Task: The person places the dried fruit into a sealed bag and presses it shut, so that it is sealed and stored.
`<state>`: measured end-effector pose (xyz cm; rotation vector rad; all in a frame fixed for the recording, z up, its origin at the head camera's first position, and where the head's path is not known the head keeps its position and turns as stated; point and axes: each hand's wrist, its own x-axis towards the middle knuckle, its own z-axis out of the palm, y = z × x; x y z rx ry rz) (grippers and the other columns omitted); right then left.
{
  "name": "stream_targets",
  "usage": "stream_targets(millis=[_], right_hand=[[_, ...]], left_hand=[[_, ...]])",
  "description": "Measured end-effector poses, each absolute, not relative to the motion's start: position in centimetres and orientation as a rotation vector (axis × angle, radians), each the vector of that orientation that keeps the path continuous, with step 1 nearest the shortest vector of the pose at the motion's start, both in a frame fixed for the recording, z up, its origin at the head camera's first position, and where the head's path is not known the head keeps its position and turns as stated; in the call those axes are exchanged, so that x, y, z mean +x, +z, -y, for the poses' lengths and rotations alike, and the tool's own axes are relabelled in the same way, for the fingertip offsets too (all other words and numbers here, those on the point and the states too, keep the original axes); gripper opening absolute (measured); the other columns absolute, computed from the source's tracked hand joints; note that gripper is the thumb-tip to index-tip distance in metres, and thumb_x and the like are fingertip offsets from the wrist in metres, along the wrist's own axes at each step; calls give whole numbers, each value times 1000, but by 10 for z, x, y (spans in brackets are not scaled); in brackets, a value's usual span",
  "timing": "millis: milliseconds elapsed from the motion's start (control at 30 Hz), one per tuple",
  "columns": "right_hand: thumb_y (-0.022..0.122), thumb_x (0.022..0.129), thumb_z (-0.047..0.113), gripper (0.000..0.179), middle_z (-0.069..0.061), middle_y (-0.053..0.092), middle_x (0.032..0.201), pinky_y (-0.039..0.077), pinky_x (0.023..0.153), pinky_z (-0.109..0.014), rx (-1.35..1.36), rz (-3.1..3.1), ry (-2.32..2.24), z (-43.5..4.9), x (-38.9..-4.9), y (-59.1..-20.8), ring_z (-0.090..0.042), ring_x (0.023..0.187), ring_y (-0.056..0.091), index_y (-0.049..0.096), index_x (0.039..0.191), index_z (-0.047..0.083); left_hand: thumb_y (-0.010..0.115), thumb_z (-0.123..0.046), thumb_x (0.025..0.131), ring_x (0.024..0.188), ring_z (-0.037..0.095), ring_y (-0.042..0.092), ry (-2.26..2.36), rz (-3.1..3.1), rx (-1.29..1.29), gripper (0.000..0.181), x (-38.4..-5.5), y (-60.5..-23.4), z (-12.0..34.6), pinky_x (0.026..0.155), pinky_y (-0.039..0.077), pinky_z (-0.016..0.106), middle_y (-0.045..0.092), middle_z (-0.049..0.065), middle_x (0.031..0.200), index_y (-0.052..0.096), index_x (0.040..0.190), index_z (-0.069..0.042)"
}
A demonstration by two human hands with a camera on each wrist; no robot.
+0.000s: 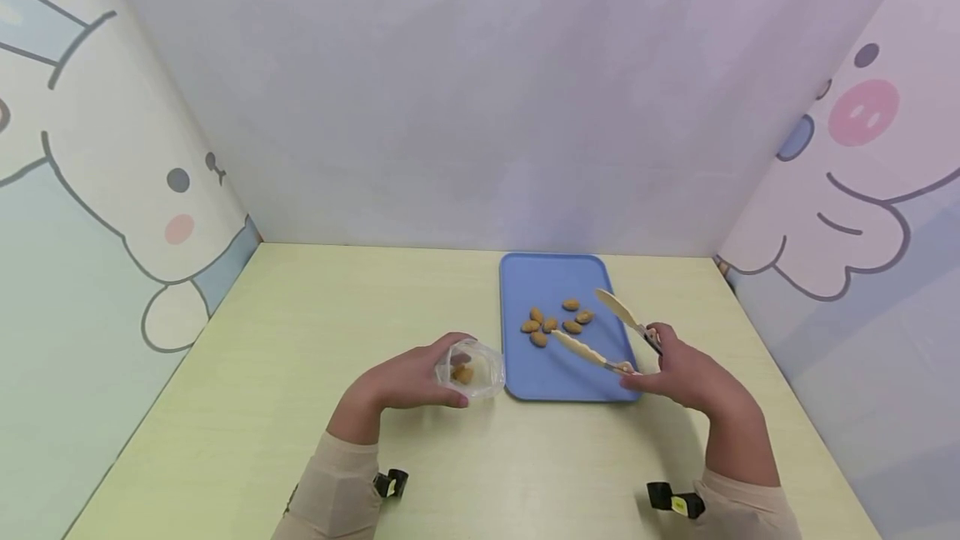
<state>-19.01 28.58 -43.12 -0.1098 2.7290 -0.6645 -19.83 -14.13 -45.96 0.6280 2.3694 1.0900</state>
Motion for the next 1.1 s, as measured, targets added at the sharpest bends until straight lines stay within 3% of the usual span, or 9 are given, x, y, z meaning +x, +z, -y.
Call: stream_targets(millis=[100, 267, 467, 733, 900, 1100], right_hand=[[73, 78, 61, 93, -13, 61, 104, 45, 64, -37, -92, -2735, -640, -288, -192, -432, -22, 79, 57, 30, 135, 1], [72, 76, 64, 96, -12, 62, 99, 44, 61, -36, -64, -2712, -624, -289, -190, -430, -22, 76, 56, 33, 134, -3], [74, 76, 62, 82, -7, 54, 80, 41, 55, -35, -27, -2672, -659, -287, -187, -429, -21, 63, 53, 40, 120, 1], [73, 79, 59, 72, -7, 48, 74, 41, 52, -34, 2, -2628, -699, -285, -185, -432, -19, 52, 49, 41, 111, 4], [72, 80, 60, 70, -7, 50, 73, 40, 53, -34, -12, -2628, -672, -284, -184, -432, -20, 50, 49, 43, 113, 6], [72, 80, 58, 62, -6, 48, 72, 40, 52, -34, -27, -2631, -653, -282, -185, -434, -20, 49, 50, 44, 106, 9]], left_hand=[[80, -45, 78, 123, 21, 54, 1090, -2371, 629, 82, -198, -460, 141, 99, 42, 48, 57, 2, 138, 31, 145, -43], [80, -44, 78, 120, 20, 54, 1080, -2381, 626, 82, -198, -460, 141, 99, 42, 47, 58, 1, 136, 31, 144, -44], [80, -44, 78, 121, 21, 54, 1080, -2383, 624, 82, -198, -460, 141, 99, 42, 48, 58, 1, 137, 31, 144, -44], [79, -47, 78, 122, 20, 54, 1065, -2385, 627, 83, -198, -460, 141, 100, 42, 47, 58, 0, 137, 30, 144, -45], [79, -46, 79, 124, 22, 53, 1078, -2377, 625, 82, -198, -459, 141, 101, 41, 50, 57, 2, 138, 30, 145, -43], [78, -48, 79, 123, 23, 53, 1076, -2376, 618, 83, -197, -458, 141, 101, 41, 51, 57, 2, 138, 30, 146, -41]])
